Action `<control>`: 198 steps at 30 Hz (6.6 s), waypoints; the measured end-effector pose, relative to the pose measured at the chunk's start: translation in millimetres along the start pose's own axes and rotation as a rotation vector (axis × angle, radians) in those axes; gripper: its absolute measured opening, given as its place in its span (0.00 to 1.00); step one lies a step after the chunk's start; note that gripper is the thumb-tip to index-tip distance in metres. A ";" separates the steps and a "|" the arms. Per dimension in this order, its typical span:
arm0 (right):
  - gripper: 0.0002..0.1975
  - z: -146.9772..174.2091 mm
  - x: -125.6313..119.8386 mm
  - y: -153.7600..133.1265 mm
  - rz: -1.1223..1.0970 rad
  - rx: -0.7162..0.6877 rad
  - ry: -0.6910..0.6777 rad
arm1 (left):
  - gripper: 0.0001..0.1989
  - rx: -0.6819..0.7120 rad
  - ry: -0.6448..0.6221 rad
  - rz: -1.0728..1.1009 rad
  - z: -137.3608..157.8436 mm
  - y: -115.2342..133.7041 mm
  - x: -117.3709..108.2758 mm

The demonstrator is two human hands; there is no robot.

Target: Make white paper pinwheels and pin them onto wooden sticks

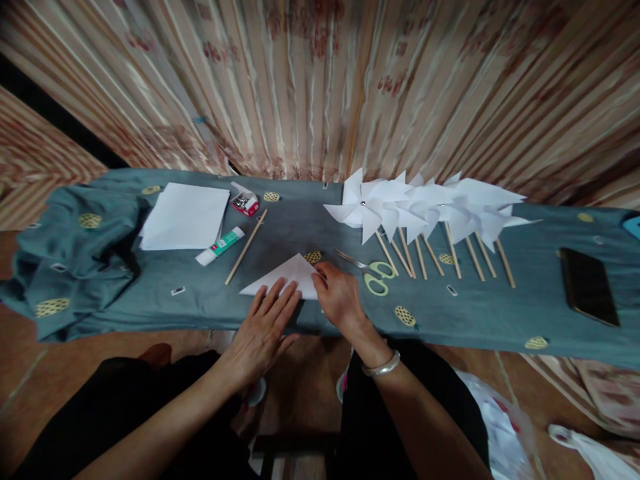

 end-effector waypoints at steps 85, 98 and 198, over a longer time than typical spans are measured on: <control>0.07 33.0 -11.5 15.1 -0.174 -0.022 0.083 | 0.32 -0.227 0.176 0.314 -4.8 -61.0 -33.1; 0.05 31.5 -49.3 -33.9 0.071 -0.256 0.124 | 0.14 -0.174 0.277 0.436 -22.2 -39.7 -68.7; 0.21 -14.0 -13.9 42.4 -0.923 0.460 0.388 | 0.26 -0.610 0.259 1.364 -72.1 -105.0 -30.6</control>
Point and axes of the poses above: each hand's wrist, its own z-axis away from the middle knuckle, its own x-axis out of the palm, y = z × x, the point moved 10 cm from there along -z, towards the middle knuckle, and after that the axes turned 10 degrees about -x, right-handed, at the moved point
